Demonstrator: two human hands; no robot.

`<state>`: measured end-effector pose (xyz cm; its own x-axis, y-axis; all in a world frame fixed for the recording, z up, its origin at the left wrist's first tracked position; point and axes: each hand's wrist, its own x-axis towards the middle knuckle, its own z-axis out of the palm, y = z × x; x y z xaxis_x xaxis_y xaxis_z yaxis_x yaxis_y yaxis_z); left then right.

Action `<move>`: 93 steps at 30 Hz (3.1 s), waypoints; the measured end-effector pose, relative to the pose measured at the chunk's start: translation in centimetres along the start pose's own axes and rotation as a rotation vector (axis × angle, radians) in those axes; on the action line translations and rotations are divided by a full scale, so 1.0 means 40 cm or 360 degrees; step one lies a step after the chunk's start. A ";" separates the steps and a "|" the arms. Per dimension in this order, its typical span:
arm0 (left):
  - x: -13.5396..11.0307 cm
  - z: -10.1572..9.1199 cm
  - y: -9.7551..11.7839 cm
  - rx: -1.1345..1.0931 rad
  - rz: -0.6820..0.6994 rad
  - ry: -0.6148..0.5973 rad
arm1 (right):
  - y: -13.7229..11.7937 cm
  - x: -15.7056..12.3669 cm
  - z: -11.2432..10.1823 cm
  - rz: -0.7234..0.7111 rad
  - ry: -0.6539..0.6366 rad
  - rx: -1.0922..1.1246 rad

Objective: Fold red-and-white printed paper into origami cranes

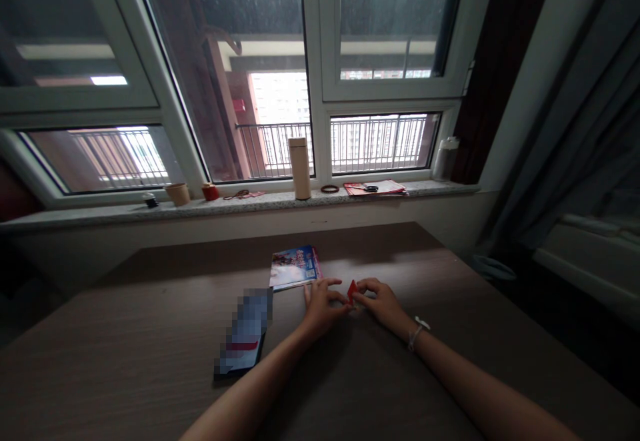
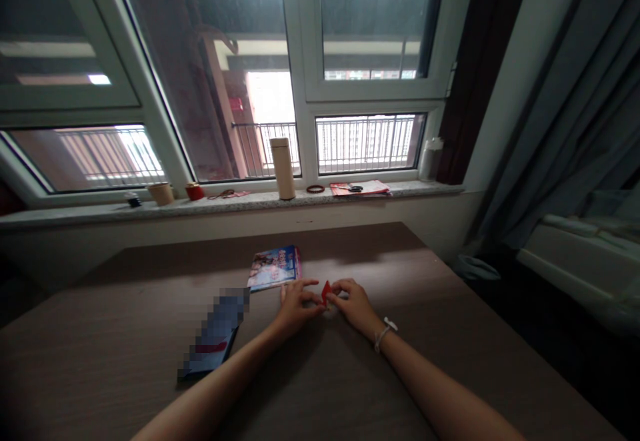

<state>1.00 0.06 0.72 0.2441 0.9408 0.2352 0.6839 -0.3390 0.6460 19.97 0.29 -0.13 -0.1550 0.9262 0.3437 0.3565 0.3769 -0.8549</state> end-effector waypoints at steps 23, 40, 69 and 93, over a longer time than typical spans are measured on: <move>-0.003 0.004 0.001 0.0027 0.0019 -0.0059 | 0.005 0.009 -0.001 0.0008 0.0099 -0.0004; 0.000 -0.002 0.004 -0.0063 -0.0042 0.0222 | 0.018 0.005 -0.001 0.0116 -0.0059 0.0276; 0.005 0.018 -0.013 0.0169 -0.0061 0.0154 | 0.018 -0.001 0.008 -0.0042 -0.0035 -0.0470; 0.001 0.014 -0.008 0.0161 0.0008 0.0200 | 0.011 -0.003 0.009 -0.0021 -0.0063 -0.0425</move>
<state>1.19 0.19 0.12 0.1643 0.9291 0.3313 0.7504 -0.3357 0.5694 19.79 0.33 -0.68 -0.1950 0.9221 0.3343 0.5839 0.3830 -0.7158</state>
